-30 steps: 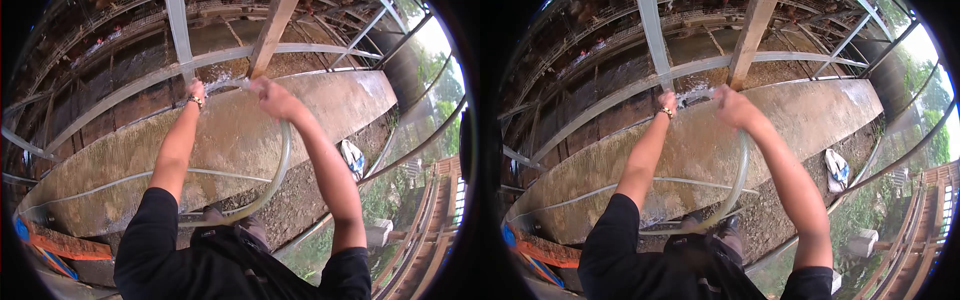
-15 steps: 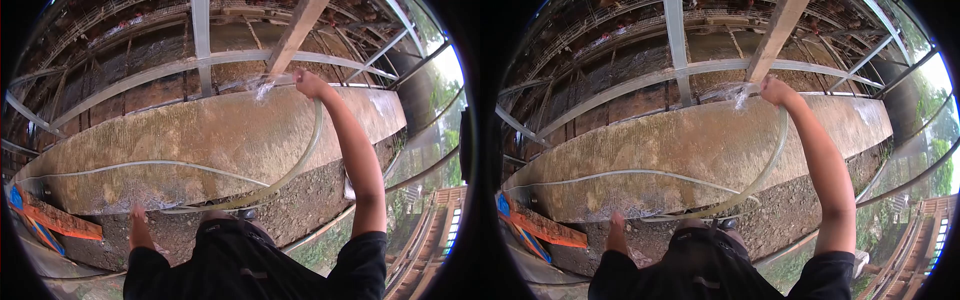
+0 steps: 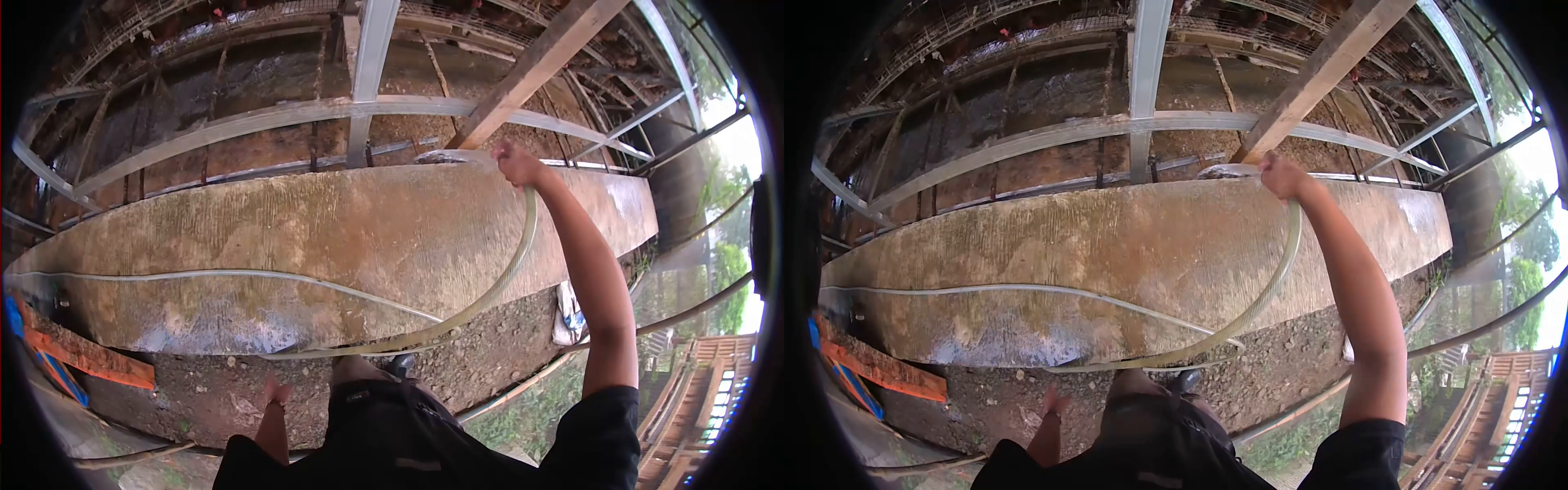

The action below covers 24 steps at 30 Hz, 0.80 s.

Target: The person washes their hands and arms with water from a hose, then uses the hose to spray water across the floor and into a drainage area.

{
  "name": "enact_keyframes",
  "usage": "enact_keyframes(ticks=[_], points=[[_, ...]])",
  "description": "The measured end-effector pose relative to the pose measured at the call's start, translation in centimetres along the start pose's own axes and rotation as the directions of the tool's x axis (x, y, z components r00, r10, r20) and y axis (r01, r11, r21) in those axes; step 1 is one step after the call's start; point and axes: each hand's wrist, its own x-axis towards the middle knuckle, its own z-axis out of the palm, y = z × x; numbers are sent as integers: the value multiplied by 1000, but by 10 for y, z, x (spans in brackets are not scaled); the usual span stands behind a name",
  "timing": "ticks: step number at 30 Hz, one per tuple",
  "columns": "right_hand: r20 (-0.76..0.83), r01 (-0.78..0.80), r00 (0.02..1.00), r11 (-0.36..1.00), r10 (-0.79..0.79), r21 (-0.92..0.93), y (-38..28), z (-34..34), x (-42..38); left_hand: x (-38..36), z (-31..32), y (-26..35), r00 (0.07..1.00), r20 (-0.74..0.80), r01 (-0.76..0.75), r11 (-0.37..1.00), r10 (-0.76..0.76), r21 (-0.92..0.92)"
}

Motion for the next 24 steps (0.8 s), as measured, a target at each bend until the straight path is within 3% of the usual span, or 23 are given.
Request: enact_keyframes(ticks=[2, 5, 8, 11, 14, 17, 20, 24], points=[[11, -17, 1000, 999, 17, 31, -10, 5, 0, -3, -25, 57, 992, -12, -130, 984, 129, -123], [-22, -19, 1000, 999, 19, 41, -20, 10, -6, 9, -28, 104, 969, -14, -244, 965, 246, 96], [-25, -36, 999, 999, 37, 36, -31, 13, -13, 17, -22, 120, 939, 83, -345, 905, 335, 250], [-34, -51, 998, 998, 52, 29, -39, 15, -21, 22, -17, 118, 866, 148, -491, 869, 478, 62], [-72, -19, 997, 999, 16, -35, -31, 23, -22, 32, -7, 111, 909, 218, -383, 919, 356, 97], [-61, -52, 997, 998, 54, 33, -29, 33, -26, 31, -6, 102, 939, 171, -314, 947, 300, 64], [-64, -86, 994, 995, 89, 48, -26, 43, -30, 27, -11, 89, 940, 152, -331, 924, 306, 190], [-102, -102, 990, 995, 101, -2, -6, 55, -23, 22, -11, 51, 936, -40, -347, 935, 350, 74]])
